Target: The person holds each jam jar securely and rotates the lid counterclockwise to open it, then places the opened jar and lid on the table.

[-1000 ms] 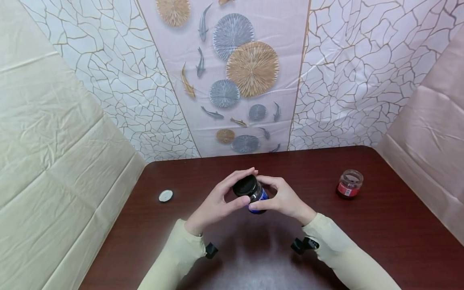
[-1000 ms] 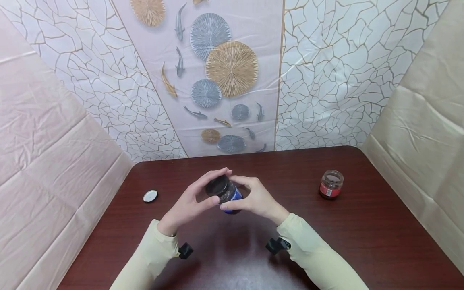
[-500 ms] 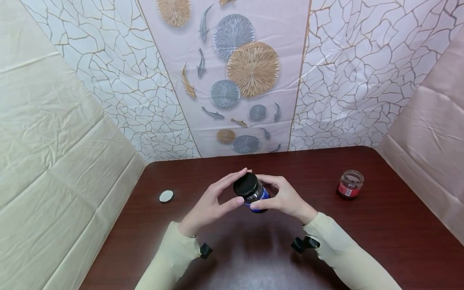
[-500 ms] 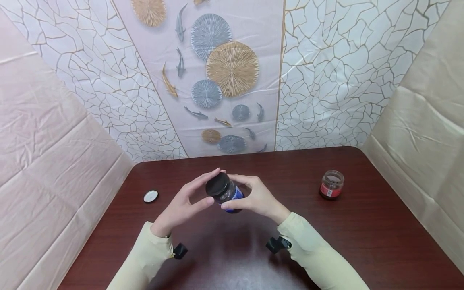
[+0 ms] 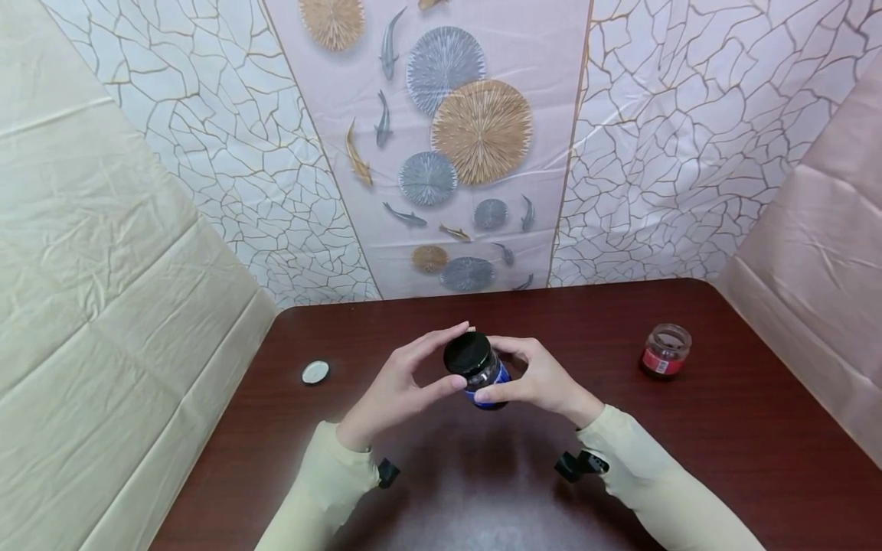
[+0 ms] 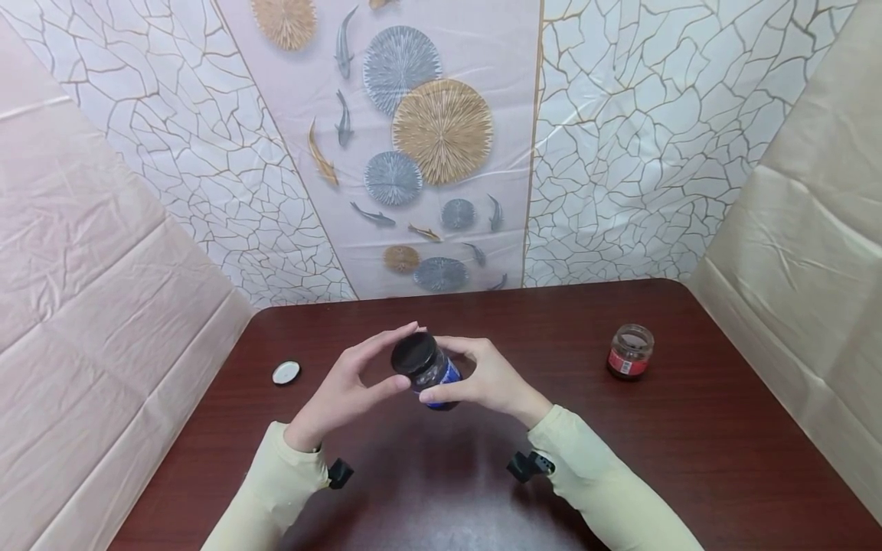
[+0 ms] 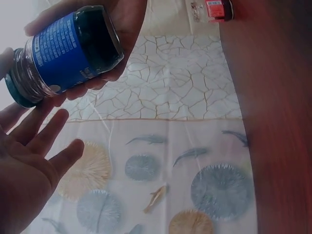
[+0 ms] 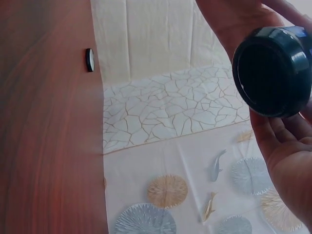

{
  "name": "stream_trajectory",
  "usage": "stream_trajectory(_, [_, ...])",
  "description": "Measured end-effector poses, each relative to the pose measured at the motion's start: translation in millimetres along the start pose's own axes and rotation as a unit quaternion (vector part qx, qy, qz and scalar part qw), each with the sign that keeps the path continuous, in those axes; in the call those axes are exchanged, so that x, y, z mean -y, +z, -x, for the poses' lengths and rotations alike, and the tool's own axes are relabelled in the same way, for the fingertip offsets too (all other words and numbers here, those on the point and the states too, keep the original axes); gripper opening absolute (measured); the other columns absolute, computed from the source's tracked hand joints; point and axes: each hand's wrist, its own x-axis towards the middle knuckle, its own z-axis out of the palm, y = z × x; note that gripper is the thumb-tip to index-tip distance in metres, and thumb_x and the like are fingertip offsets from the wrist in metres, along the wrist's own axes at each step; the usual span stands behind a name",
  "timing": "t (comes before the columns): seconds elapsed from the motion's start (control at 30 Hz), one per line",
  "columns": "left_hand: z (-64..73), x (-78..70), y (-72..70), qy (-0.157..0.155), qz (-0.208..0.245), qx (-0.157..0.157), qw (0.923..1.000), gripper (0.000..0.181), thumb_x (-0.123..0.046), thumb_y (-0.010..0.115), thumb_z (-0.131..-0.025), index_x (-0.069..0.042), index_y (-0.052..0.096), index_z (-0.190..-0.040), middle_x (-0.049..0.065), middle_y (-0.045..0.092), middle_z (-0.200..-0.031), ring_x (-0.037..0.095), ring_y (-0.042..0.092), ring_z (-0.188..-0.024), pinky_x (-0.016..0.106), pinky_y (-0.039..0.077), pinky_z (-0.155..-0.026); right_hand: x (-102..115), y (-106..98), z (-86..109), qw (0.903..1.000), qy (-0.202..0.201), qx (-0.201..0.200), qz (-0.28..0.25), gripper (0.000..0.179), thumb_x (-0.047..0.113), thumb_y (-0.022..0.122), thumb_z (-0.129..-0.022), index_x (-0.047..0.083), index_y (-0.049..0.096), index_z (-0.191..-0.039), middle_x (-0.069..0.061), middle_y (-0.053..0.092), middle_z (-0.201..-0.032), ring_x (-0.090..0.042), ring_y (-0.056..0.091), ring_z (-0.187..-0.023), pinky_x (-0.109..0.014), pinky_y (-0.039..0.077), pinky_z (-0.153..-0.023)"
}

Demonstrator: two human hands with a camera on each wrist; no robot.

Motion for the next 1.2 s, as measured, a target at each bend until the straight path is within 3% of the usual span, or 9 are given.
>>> stream_trajectory(0.27, [-1.0, 0.0, -3.4, 0.005, 0.084, 0.053, 0.9951, 0.078, 0.000, 0.082, -0.083, -0.008, 0.046, -0.151, 0.007, 0.049, -0.152, 0.027, 0.044, -0.141, 0.038, 0.037, -0.114, -0.9, 6.7, -0.9, 0.9967, -0.022, 0.059, -0.051, 0.052, 0.004, 0.084, -0.079, 0.002, 0.066, -0.128, -0.008, 0.071, -0.116, -0.020, 0.065, -0.099, -0.032, 0.057, -0.084])
stream_trajectory(0.5, [-0.9, 1.9, -2.6, -0.004, 0.155, 0.098, 0.9830, 0.081, -0.002, 0.079, -0.086, -0.015, 0.041, -0.155, 0.005, 0.048, -0.153, 0.027, 0.046, -0.139, 0.038, 0.046, -0.107, -0.3, 13.2, -3.2, 0.9939, -0.033, 0.081, -0.066, 0.052, 0.002, 0.084, -0.079, 0.001, 0.065, -0.127, -0.010, 0.070, -0.116, -0.021, 0.065, -0.104, -0.032, 0.055, -0.090])
stream_trajectory(0.83, [-6.5, 5.1, 6.0, 0.001, 0.194, 0.097, 0.9762, 0.077, -0.002, 0.080, -0.083, -0.005, 0.045, -0.151, 0.010, 0.052, -0.149, 0.030, 0.047, -0.139, 0.039, 0.038, -0.113, -4.6, 20.3, -3.3, 0.9962, -0.026, 0.075, -0.035, 0.056, 0.006, 0.083, -0.081, 0.003, 0.063, -0.132, -0.006, 0.069, -0.123, -0.019, 0.064, -0.108, -0.031, 0.054, -0.092])
stream_trajectory(1.0, [-8.3, 7.2, 12.8, -0.001, 0.190, 0.067, 0.9794, 0.069, -0.010, 0.081, -0.086, -0.004, 0.049, -0.147, 0.011, 0.056, -0.145, 0.028, 0.051, -0.135, 0.039, 0.041, -0.111, -5.7, 19.5, -1.7, 0.9986, -0.026, 0.046, -0.008, 0.054, 0.009, 0.087, -0.078, 0.006, 0.067, -0.128, -0.003, 0.071, -0.118, -0.019, 0.065, -0.105, -0.031, 0.053, -0.092])
stream_trajectory(1.2, [-12.3, 5.6, 16.9, 0.016, 0.175, 0.046, 0.9834, 0.076, -0.028, 0.081, -0.088, -0.001, 0.045, -0.149, 0.014, 0.055, -0.144, 0.030, 0.050, -0.135, 0.038, 0.041, -0.111, -5.3, 13.3, -1.3, 0.9990, -0.038, 0.023, 0.009, 0.060, 0.007, 0.087, -0.076, 0.004, 0.065, -0.131, -0.005, 0.071, -0.120, -0.018, 0.066, -0.105, -0.030, 0.053, -0.091])
